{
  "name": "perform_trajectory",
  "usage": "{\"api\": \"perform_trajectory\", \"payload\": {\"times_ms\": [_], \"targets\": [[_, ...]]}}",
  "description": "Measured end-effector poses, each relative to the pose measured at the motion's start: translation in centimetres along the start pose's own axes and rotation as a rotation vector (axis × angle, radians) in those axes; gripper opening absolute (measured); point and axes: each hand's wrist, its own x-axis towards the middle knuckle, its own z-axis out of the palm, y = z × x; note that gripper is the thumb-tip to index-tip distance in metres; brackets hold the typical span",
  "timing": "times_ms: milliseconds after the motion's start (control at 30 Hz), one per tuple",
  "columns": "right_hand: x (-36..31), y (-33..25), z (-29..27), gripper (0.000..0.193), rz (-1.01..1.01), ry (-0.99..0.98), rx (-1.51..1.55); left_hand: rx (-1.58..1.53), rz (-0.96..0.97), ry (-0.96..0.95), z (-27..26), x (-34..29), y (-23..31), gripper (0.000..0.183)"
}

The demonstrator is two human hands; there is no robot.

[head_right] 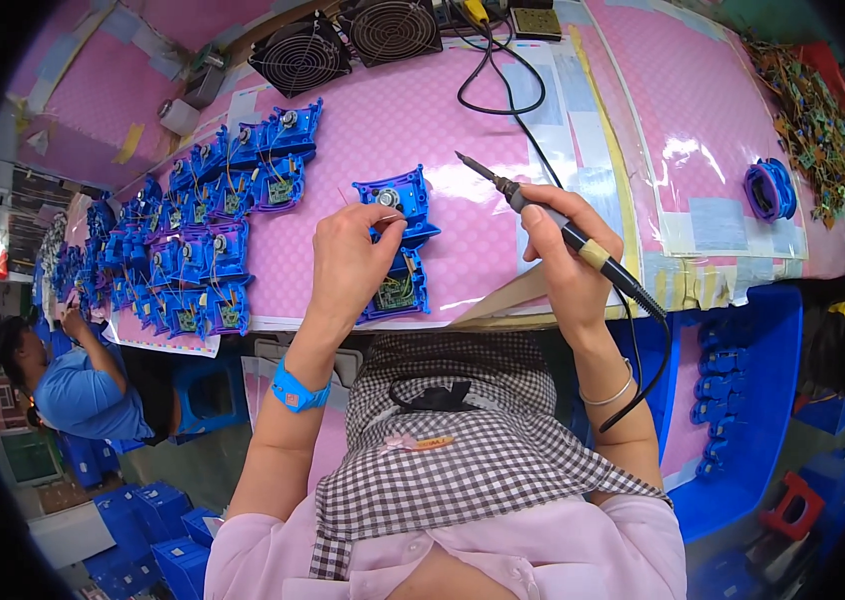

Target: Solder electronic components onto small blue circuit boards and organize them on a workbench.

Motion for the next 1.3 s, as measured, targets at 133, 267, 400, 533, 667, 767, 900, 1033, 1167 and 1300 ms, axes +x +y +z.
{"api": "perform_trajectory", "payload": {"times_ms": [133,267,400,533,667,767,900,1033,1167,1300], "targets": [[0.0,0.0,-0.4,0.024,-0.028,0.022,0.026,0.004,0.001,-0.01,0.0,0.1,0.0,0.01],[-0.2,-0.2,-0.1,0.022,-0.056,0.036,0.04,-0.021,-0.007,-0.003,-0.2,0.0,-0.1,0.01],[-0.7,-0.2,0.2,0.026,-0.082,-0.095,0.057,0.004,0.143,0.194,-2.9,-1.2,-0.5,0.012],[-1.7,1.1,1.1,0.03,-0.174,-0.305,-0.13,-0.163,-0.225,0.284,-5.6,-5.2,-2.4,0.013],[-1.2,1.0,3.5,0.042,-0.46,-0.599,-0.375,-0.269,-0.307,0.404,-4.3,-8.9,-4.6,0.012],[-2.2,1.8,5.7,0.05,-0.393,-0.757,-0.405,-0.254,-0.185,0.455,-4.0,-11.3,-6.2,0.021],[-3.9,2.0,9.1,0.045,-0.443,-0.838,-0.42,-0.346,-0.221,0.534,-5.5,-15.4,-8.3,0.027],[-5.3,1.8,15.4,0.047,-0.44,-0.994,-0.377,-0.221,-0.204,0.655,-6.0,-17.9,-10.1,0.025],[-5.2,3.5,19.3,0.047,-0.405,-0.881,-0.385,-0.069,-0.164,0.605,-4.6,-18.2,-11.4,0.024],[-5.1,4.9,19.7,0.043,-0.682,-0.701,-0.261,0.137,-0.255,0.724,-4.1,-16.3,-12.6,0.021]]}}
